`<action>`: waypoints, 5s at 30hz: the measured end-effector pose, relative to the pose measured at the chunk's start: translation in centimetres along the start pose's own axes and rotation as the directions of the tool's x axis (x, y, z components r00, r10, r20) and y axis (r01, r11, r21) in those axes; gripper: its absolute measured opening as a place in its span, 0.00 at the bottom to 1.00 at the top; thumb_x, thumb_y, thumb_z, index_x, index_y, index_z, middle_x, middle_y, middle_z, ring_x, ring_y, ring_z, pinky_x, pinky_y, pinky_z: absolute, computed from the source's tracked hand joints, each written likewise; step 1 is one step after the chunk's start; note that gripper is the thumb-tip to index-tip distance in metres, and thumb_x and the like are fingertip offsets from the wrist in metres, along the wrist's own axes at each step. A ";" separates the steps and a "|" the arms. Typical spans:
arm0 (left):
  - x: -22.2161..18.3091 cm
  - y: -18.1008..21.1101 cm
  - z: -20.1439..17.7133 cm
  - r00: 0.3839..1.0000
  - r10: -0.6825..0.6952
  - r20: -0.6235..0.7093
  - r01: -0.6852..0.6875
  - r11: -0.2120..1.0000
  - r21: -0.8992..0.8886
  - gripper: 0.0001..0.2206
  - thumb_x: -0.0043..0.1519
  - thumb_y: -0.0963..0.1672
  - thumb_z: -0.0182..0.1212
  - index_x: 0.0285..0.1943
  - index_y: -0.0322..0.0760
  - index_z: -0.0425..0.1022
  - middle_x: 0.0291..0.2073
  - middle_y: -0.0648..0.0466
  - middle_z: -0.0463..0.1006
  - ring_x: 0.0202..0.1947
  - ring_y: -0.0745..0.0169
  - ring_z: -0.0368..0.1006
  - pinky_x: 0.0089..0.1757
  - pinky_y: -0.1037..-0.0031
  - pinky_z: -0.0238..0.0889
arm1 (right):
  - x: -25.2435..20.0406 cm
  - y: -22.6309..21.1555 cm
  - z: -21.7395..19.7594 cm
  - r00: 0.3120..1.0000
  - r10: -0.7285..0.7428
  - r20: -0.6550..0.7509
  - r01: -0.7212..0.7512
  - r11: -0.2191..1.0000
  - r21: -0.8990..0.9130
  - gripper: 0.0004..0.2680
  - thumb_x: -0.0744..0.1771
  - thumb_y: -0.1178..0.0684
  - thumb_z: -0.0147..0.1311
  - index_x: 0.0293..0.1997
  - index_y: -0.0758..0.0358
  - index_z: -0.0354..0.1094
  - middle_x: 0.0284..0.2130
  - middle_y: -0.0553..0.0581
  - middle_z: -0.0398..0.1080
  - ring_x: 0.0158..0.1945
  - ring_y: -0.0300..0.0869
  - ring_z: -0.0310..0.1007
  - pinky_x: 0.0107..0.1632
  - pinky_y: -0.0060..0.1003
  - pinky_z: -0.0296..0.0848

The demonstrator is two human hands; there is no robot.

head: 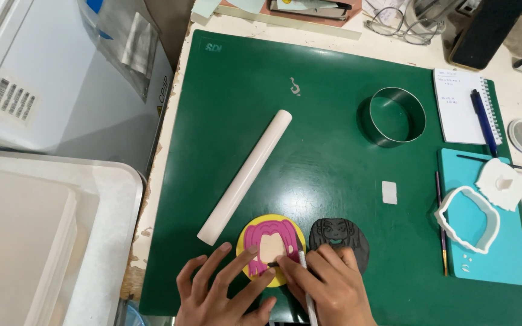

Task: Rolling, cutting, and engraving intricate details into fondant to create a character's hair.

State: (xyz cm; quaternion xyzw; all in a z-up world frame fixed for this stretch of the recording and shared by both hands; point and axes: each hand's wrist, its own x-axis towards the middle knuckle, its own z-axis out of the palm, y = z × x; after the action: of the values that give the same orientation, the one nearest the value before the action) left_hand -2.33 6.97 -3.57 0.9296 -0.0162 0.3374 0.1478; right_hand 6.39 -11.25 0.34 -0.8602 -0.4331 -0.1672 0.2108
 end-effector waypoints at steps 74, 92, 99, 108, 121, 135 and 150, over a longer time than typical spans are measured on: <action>-1.6 -0.6 1.1 0.993 -0.019 0.119 0.004 0.992 0.123 0.24 0.51 0.61 0.64 0.58 0.69 0.78 0.56 0.66 0.77 0.58 0.61 0.73 0.51 0.58 0.66 | -8.1 9.5 -9.4 0.659 0.698 -0.280 -0.719 0.694 0.037 0.10 0.77 0.55 0.43 0.52 0.69 0.73 0.34 0.59 0.76 0.34 0.44 0.78 0.49 0.38 0.74; -1.0 -0.1 1.0 0.992 -0.056 0.114 0.036 0.985 0.168 0.23 0.52 0.62 0.61 0.54 0.66 0.82 0.56 0.63 0.76 0.61 0.61 0.71 0.54 0.56 0.68 | -14.7 15.9 -11.9 0.603 0.797 -0.040 -0.741 0.540 -0.399 0.05 0.66 0.49 0.65 0.45 0.45 0.81 0.21 0.52 0.75 0.26 0.47 0.65 0.46 0.41 0.65; -1.1 0.2 1.0 0.997 -0.072 0.037 0.069 0.995 0.072 0.21 0.52 0.60 0.64 0.52 0.61 0.83 0.54 0.61 0.78 0.58 0.60 0.73 0.54 0.57 0.68 | -12.8 15.1 -12.2 0.510 0.859 0.035 -0.804 0.491 -0.337 0.02 0.66 0.49 0.63 0.39 0.49 0.79 0.17 0.49 0.68 0.22 0.43 0.65 0.49 0.39 0.67; 2.3 11.2 0.3 0.964 -0.204 -0.173 0.109 0.891 -0.441 0.05 0.59 0.55 0.67 0.41 0.68 0.83 0.46 0.74 0.78 0.53 0.73 0.75 0.54 0.69 0.67 | -8.5 5.8 -6.6 0.747 0.504 0.434 -0.424 -0.143 0.894 0.05 0.63 0.60 0.65 0.30 0.72 0.74 0.18 0.54 0.62 0.24 0.40 0.55 0.31 0.34 0.48; 2.6 10.9 0.1 0.949 -0.243 -0.201 0.128 0.880 -0.458 0.03 0.60 0.51 0.67 0.36 0.70 0.82 0.46 0.74 0.78 0.50 0.70 0.78 0.52 0.63 0.68 | -9.1 4.5 -4.4 0.613 0.386 0.690 -0.563 -0.400 0.723 0.04 0.64 0.60 0.66 0.32 0.71 0.78 0.22 0.60 0.65 0.25 0.46 0.61 0.33 0.41 0.55; 2.2 1.7 -1.3 0.999 -0.026 -0.031 0.019 0.980 -0.197 0.19 0.59 0.58 0.66 0.52 0.53 0.81 0.56 0.57 0.76 0.57 0.64 0.73 0.56 0.60 0.58 | -3.2 0.9 -2.9 0.773 0.569 0.281 -0.593 0.491 0.638 0.03 0.61 0.57 0.70 0.34 0.59 0.85 0.15 0.47 0.66 0.20 0.33 0.60 0.27 0.29 0.61; 2.0 -0.7 -0.6 0.863 -0.025 0.505 0.217 0.921 -0.325 0.39 0.56 0.52 0.72 0.75 0.44 0.55 0.70 0.51 0.64 0.68 0.53 0.63 0.56 0.61 0.64 | -0.4 -1.8 0.3 0.921 0.375 0.105 -0.383 0.823 0.420 0.02 0.65 0.53 0.64 0.38 0.53 0.79 0.27 0.46 0.78 0.28 0.35 0.70 0.37 0.33 0.62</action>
State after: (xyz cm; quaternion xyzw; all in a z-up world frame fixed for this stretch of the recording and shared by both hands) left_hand -1.09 7.97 -2.01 0.9386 -0.0571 0.0709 0.3327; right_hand 4.70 -10.42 0.31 -0.8618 -0.2816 -0.0140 0.4216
